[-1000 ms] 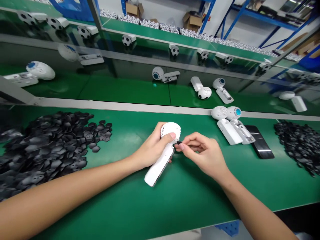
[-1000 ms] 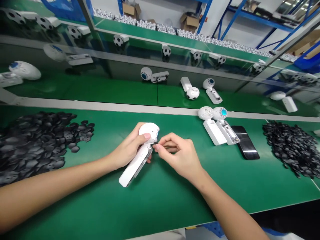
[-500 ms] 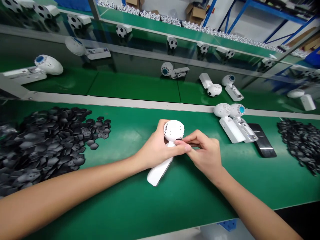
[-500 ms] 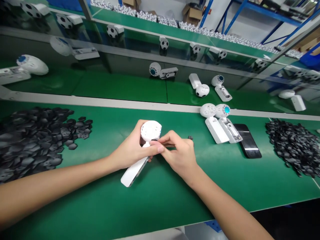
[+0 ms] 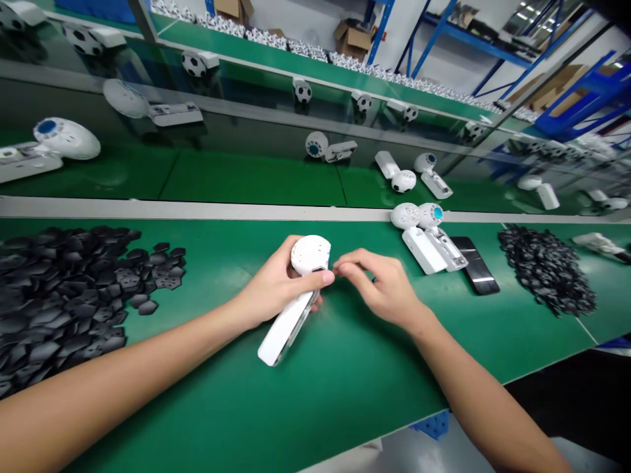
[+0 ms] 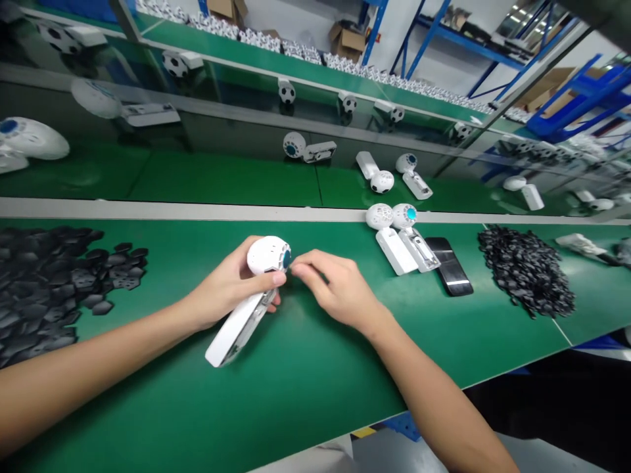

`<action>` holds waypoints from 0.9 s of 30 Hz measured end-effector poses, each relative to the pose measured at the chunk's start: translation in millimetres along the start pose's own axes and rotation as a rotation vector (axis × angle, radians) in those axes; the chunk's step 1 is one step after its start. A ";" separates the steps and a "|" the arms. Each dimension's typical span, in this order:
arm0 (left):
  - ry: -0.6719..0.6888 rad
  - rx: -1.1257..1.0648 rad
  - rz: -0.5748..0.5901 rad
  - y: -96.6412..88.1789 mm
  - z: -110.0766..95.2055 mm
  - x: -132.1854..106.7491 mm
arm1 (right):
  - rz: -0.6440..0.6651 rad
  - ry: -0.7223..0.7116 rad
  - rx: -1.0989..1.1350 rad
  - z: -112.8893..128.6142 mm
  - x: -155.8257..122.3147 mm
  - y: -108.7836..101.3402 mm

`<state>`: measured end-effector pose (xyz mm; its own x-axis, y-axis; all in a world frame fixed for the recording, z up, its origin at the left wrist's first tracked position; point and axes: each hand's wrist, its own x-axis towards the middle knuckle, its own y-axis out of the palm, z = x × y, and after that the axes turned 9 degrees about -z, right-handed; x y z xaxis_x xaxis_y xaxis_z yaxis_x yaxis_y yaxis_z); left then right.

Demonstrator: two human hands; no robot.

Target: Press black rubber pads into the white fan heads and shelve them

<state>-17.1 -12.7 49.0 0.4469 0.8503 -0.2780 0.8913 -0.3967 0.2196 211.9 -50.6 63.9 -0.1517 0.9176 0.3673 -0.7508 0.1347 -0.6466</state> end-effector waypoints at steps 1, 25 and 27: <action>0.008 -0.003 -0.026 -1.1 -0.3 -0.5 | 0.000 0.044 -0.012 -4.2 1.7 -11.2; -0.019 0.003 0.007 -5.3 -5.4 -5.5 | 0.271 0.354 -0.369 -52.3 -0.8 -77.3; 0.004 -0.013 -0.002 -3.6 -5.2 -5.0 | 0.200 0.324 -0.391 -50.6 -0.4 -74.3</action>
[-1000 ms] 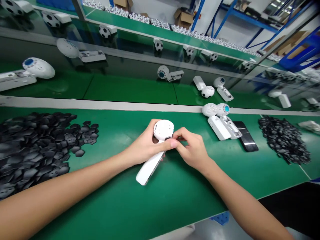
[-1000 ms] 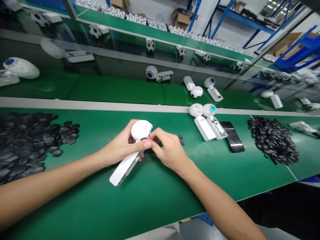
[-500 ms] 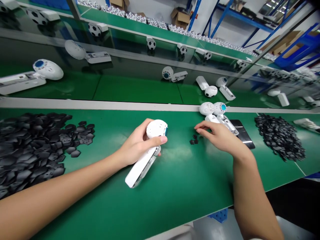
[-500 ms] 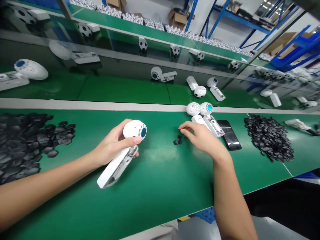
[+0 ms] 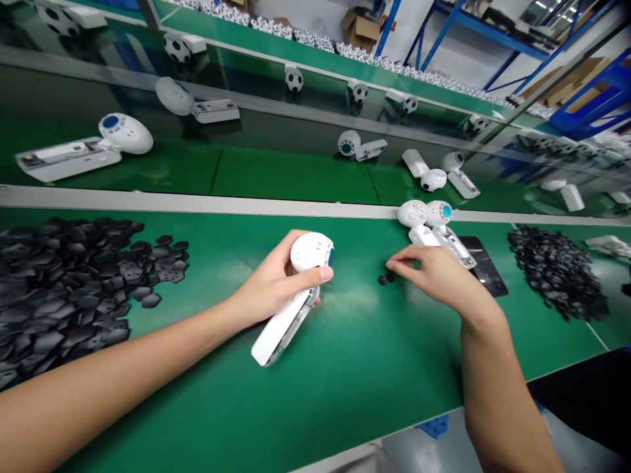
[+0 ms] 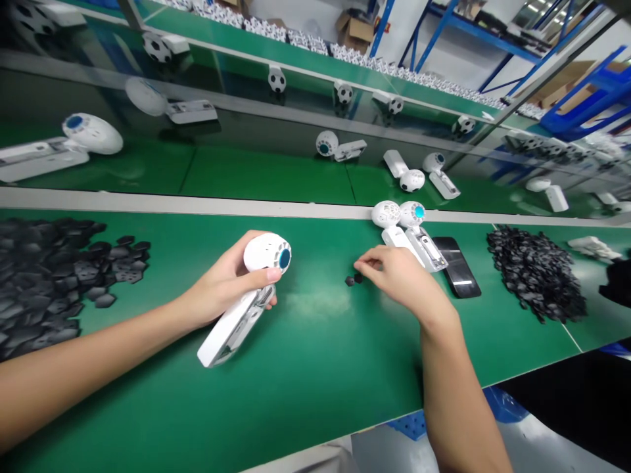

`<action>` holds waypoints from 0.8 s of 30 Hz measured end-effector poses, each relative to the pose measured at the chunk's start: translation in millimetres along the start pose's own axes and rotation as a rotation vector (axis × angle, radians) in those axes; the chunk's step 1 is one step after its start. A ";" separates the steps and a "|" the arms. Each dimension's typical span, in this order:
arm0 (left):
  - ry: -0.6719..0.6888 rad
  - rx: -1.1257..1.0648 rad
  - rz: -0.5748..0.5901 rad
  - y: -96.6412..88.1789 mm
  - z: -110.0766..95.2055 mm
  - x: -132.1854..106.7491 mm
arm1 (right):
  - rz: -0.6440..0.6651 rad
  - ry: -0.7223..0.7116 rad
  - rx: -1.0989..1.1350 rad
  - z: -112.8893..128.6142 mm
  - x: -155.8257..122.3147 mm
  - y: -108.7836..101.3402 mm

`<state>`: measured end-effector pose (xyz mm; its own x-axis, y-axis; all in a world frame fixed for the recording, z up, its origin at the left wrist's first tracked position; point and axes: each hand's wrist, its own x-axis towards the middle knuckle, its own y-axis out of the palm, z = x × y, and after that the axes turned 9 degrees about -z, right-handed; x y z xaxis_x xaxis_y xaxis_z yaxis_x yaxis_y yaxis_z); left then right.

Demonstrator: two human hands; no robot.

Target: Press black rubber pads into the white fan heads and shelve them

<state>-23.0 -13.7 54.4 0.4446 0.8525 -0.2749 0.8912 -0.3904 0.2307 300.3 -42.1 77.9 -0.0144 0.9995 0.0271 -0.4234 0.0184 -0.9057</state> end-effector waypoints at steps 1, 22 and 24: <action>0.018 -0.012 -0.010 1.1 -0.4 -0.4 | -0.050 0.010 0.042 3.7 -0.5 1.8; 0.601 0.703 -0.169 21.3 -12.0 -34.8 | -0.206 -0.010 0.941 105.6 -42.8 44.0; 0.600 0.737 -0.194 25.4 -11.0 -33.3 | -0.249 -0.021 0.903 107.3 -43.8 43.9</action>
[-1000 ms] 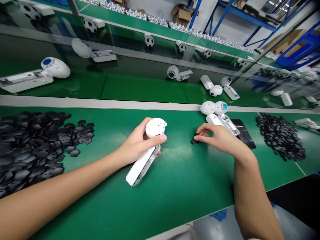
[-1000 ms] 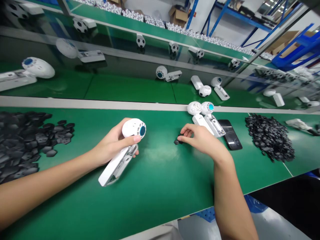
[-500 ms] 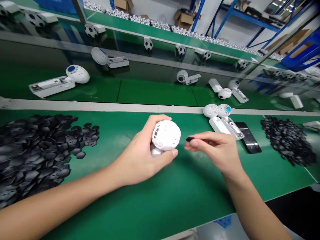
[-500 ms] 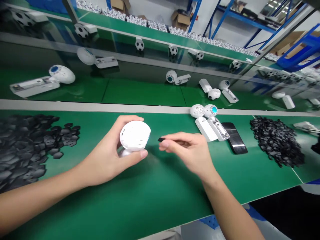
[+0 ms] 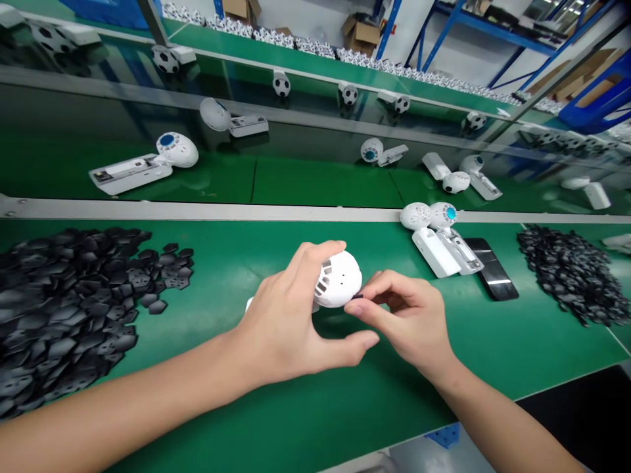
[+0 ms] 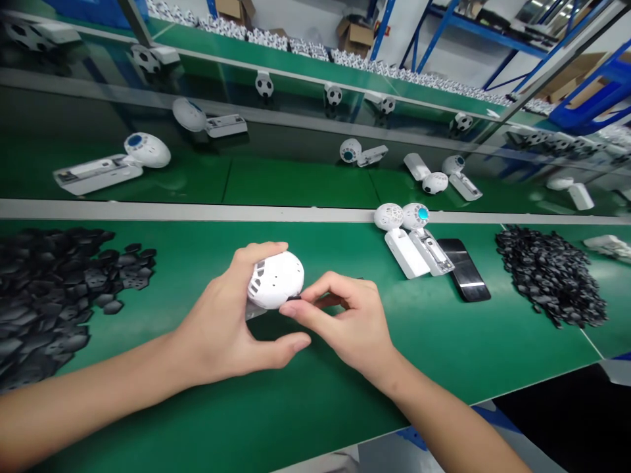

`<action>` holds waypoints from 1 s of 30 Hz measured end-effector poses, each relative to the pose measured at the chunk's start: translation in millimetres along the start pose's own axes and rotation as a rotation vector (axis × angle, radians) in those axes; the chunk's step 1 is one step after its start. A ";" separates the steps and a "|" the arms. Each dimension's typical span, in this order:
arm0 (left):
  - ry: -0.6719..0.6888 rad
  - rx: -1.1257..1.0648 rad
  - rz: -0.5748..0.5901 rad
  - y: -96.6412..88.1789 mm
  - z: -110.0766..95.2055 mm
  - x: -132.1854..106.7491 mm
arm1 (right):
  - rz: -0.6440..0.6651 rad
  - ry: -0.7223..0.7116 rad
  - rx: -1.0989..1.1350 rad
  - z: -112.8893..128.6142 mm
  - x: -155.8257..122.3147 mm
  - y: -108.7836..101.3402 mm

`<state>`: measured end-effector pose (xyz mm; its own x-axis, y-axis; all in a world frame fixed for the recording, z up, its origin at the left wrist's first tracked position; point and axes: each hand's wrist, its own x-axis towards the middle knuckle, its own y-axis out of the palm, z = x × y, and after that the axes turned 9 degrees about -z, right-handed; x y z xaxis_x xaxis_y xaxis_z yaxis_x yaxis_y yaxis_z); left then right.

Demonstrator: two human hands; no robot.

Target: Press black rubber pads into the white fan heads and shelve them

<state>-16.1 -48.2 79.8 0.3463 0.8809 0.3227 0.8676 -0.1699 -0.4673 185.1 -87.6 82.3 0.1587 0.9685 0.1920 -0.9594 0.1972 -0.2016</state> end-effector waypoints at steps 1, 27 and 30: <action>-0.001 0.027 -0.007 2.1 -0.2 0.7 | -0.015 -0.016 -0.015 -0.2 -0.3 -0.1; -0.003 -0.228 0.137 -31.2 -0.5 30.7 | 0.576 0.251 -0.708 -23.3 65.2 -101.3; 0.260 -0.139 0.039 -25.9 3.5 27.8 | 0.568 0.213 -0.753 -24.3 63.9 -94.2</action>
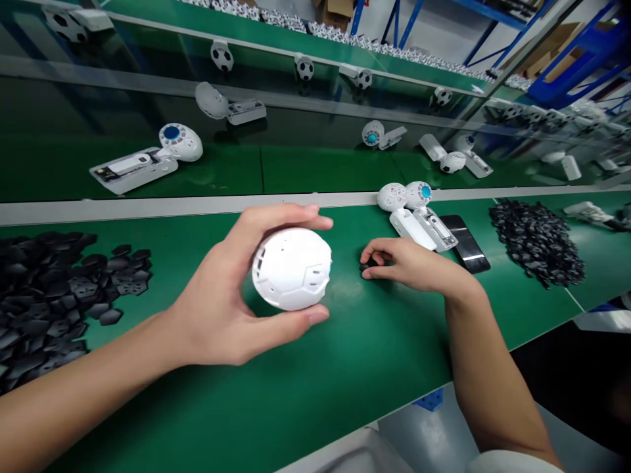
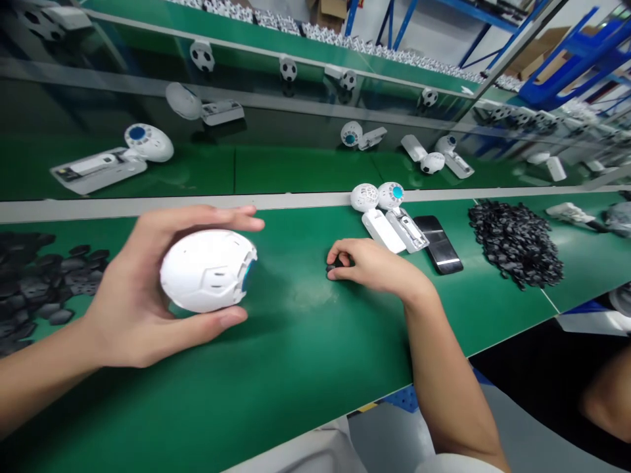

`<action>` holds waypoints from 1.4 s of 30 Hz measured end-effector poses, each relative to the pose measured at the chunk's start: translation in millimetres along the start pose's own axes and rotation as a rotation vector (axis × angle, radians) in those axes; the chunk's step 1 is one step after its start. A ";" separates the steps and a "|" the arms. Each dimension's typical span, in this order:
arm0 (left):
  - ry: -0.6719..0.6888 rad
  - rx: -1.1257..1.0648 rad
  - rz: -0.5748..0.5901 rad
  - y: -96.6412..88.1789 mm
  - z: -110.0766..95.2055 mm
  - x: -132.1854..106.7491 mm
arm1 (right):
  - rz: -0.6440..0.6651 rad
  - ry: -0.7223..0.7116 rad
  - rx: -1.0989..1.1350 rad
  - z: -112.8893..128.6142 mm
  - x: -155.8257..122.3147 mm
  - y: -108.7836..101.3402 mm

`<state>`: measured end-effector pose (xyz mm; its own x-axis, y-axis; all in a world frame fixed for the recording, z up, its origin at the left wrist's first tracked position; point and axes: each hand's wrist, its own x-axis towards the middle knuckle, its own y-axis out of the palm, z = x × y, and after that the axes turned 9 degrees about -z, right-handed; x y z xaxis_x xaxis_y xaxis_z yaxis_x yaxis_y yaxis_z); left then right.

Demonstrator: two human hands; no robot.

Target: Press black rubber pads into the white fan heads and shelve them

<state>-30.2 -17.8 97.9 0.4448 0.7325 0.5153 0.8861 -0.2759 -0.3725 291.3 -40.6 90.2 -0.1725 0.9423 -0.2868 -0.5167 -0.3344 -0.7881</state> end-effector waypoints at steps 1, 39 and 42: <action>0.071 0.057 0.011 1.7 2.8 -1.4 | -0.002 0.007 -0.010 0.1 0.7 1.2; -0.322 0.082 0.127 31.4 24.1 -42.2 | -0.468 -0.277 0.316 78.9 -24.3 78.1; -0.295 0.133 0.091 33.4 24.1 -43.8 | -0.508 -0.271 0.262 78.4 -25.3 80.5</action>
<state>-23.2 -44.1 44.3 0.4469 0.8627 0.2367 0.8111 -0.2792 -0.5140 188.3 -90.4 76.7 -0.0405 0.9638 0.2636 -0.7721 0.1372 -0.6205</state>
